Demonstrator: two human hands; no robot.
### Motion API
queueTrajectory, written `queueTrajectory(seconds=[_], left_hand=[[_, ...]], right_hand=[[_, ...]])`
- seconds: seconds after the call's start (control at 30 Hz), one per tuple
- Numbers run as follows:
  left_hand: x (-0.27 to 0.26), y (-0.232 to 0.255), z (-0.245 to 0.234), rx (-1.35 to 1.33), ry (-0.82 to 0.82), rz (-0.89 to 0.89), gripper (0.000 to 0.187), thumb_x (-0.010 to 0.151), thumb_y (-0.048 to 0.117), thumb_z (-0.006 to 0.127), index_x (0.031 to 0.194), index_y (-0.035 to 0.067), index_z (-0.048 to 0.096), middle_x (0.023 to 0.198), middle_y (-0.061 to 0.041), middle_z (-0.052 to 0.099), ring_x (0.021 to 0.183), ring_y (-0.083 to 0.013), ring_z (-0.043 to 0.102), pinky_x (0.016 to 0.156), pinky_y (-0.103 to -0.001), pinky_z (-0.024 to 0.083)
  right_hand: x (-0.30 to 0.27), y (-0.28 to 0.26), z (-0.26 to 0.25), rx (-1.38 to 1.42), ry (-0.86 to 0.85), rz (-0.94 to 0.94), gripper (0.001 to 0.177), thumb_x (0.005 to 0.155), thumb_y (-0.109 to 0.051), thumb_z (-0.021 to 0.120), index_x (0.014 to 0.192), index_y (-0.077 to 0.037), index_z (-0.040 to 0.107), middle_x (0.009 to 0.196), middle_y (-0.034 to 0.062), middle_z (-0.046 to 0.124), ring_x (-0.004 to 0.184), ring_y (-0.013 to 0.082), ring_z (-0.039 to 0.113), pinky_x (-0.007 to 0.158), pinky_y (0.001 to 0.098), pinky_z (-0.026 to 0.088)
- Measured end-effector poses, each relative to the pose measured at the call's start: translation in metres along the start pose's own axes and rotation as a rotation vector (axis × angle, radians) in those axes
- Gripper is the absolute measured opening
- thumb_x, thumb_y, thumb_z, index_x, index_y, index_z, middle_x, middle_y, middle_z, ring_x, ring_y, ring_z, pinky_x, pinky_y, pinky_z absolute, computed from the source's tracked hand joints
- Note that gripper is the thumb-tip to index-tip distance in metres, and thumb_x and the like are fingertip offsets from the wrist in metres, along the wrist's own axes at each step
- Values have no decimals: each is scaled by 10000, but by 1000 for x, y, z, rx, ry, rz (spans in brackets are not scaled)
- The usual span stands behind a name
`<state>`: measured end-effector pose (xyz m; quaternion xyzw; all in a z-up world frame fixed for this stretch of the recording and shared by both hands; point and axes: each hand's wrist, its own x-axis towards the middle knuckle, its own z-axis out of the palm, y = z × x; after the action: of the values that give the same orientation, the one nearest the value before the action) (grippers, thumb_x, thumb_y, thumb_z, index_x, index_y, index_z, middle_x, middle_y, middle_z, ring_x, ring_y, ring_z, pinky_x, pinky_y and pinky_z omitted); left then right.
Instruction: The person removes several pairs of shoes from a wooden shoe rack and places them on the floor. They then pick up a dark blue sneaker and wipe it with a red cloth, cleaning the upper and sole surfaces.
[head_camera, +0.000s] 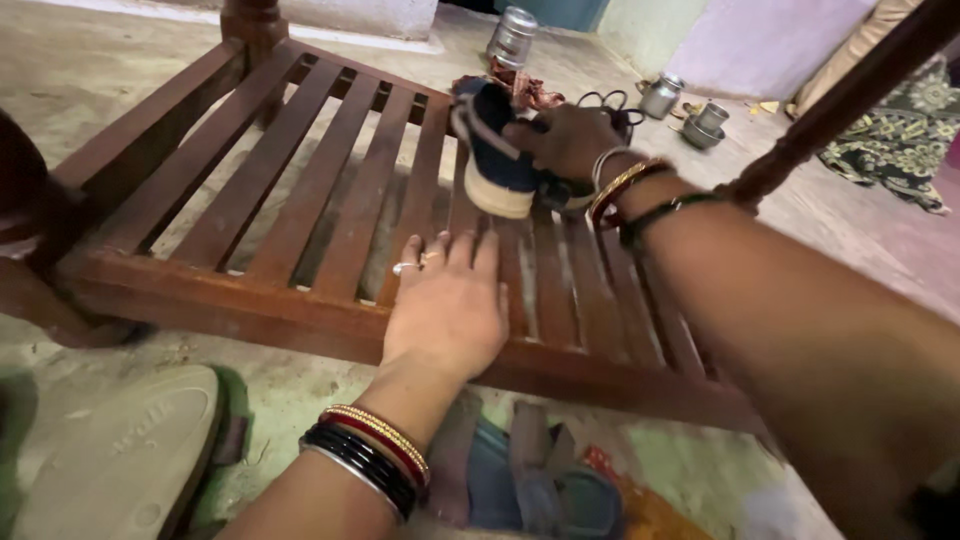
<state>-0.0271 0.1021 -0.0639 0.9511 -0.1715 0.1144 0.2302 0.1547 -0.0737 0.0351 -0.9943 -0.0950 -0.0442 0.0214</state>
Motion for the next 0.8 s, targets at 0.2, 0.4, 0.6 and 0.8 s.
queueTrajectory(seconds=[0.2,0.4,0.6,0.8], left_hand=[[-12,2,7,-1,343,-18,743,871,274,594,1513,33,310,1536,-274,336,1431,-420,327,1147,-579,244],[-79,22,-14,-95,357,-59,897,819,75,637,1619,52,232,1587,-354,257,1490,-455,273,1199,-581,207],[-147,41,-89,-401,198,-366,928,653,100,787,1447,114,308,1566,-255,264,1453,-445,278,1172,-518,257],[-216,45,-163,-517,241,-717,738,857,247,743,1467,206,330,1551,-168,341,1436,-402,336,1158,-519,293]], right_hand=[[-92,-59,-7,-8,-25,41,628,977,-636,489,929,-95,804,888,173,756,908,371,716,884,461,532],[-189,-114,-20,172,155,33,489,863,-599,584,932,-175,820,932,199,722,1051,405,606,858,476,509],[-273,-177,-40,398,56,115,475,887,-583,591,857,-172,827,869,197,757,950,365,674,879,428,541],[-338,-254,-57,531,108,-64,371,834,-485,648,795,-154,810,808,138,744,918,327,655,803,433,525]])
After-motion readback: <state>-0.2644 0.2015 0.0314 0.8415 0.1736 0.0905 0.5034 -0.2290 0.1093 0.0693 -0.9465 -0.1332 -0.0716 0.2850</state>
